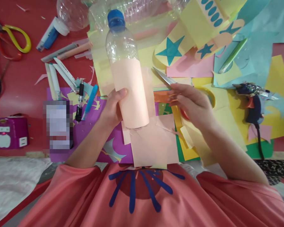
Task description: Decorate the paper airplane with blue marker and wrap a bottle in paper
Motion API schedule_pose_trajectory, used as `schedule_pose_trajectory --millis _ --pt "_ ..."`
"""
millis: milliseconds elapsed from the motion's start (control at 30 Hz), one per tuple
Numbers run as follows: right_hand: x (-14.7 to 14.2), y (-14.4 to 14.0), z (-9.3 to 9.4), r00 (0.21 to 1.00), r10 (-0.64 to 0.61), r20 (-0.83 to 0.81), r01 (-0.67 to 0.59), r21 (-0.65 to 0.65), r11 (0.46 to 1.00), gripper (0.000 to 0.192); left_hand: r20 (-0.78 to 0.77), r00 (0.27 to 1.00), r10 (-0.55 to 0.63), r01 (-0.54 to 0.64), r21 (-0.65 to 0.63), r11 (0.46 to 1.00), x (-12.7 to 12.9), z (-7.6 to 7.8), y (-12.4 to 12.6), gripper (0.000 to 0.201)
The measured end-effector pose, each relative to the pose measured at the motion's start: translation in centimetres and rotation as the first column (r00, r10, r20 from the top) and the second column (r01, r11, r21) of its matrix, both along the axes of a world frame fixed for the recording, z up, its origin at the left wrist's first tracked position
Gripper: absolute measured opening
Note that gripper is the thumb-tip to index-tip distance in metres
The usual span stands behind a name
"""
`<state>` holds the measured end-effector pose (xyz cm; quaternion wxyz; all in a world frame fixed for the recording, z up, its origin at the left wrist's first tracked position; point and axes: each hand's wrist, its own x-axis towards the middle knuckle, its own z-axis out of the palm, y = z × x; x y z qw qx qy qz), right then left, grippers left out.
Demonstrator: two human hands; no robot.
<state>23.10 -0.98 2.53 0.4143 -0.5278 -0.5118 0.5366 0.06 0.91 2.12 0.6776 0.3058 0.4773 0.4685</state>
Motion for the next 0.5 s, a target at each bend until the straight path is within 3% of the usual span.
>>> schedule_pose_trajectory --millis 233,500 --pt "-3.8 1.1 -2.9 0.938 0.144 -0.317 -0.212 -0.192 0.958 0.032 0.022 0.997 -0.075 0.076 -0.037 0.996 0.0 0.4 -0.1 0.040" --pt "-3.7 0.8 -2.7 0.898 0.289 -0.333 -0.344 -0.119 0.932 0.043 0.075 0.992 -0.099 0.101 -0.029 0.994 0.0 0.1 -0.3 0.043"
